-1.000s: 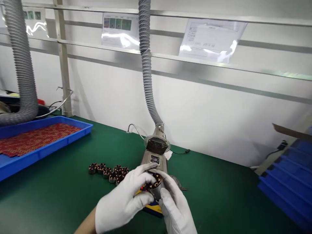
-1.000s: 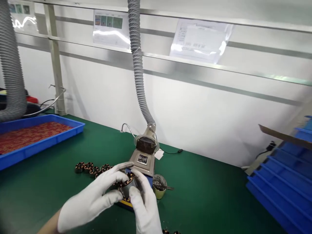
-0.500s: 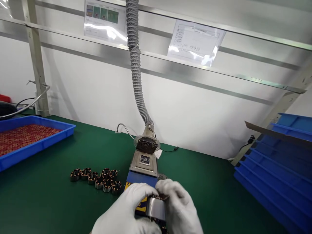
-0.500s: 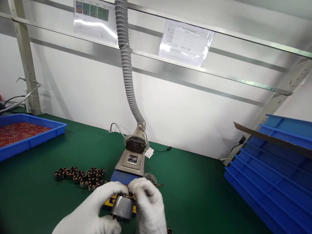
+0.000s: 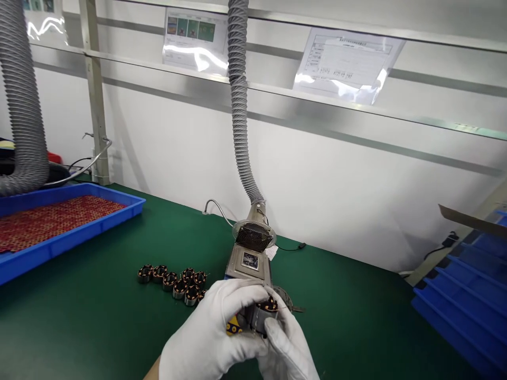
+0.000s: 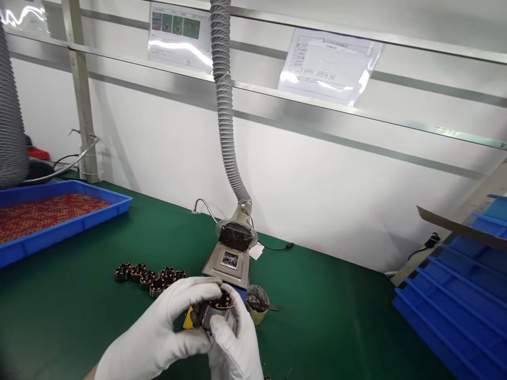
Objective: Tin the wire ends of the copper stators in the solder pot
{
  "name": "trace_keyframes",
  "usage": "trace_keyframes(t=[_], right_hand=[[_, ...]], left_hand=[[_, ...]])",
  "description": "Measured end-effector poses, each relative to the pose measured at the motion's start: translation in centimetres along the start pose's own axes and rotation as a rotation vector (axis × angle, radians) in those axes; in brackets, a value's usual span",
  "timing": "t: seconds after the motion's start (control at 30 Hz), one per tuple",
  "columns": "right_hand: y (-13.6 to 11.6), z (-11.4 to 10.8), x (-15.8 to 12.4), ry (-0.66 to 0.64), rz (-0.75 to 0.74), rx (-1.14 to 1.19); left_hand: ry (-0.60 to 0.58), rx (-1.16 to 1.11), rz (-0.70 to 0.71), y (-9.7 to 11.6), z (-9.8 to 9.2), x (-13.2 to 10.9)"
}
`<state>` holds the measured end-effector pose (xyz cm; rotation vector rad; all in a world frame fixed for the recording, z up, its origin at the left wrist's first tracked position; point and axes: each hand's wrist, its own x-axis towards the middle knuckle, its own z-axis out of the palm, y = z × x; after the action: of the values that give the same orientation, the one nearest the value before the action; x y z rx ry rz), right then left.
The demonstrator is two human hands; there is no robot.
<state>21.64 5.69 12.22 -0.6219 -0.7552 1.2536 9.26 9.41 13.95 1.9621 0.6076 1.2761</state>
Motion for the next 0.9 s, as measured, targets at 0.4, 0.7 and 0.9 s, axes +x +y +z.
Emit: trace_keyframes(t=[0.4, 0.7, 0.9], right_hand=[[-1.6, -0.3, -0.4, -0.089, 0.238, 0.112], [0.2, 0.1, -0.3, 0.008, 0.122, 0.023], [0.1, -0.6, -0.1, -0.092, 0.159, 0.051]], left_hand=[[0.197, -0.293, -0.226, -0.1, -1.8, 0.2], [0.241, -0.616, -0.194, 0.9, 1.0, 0.3], [0.765, -0.791, -0.118, 0.7, -1.8, -0.4]])
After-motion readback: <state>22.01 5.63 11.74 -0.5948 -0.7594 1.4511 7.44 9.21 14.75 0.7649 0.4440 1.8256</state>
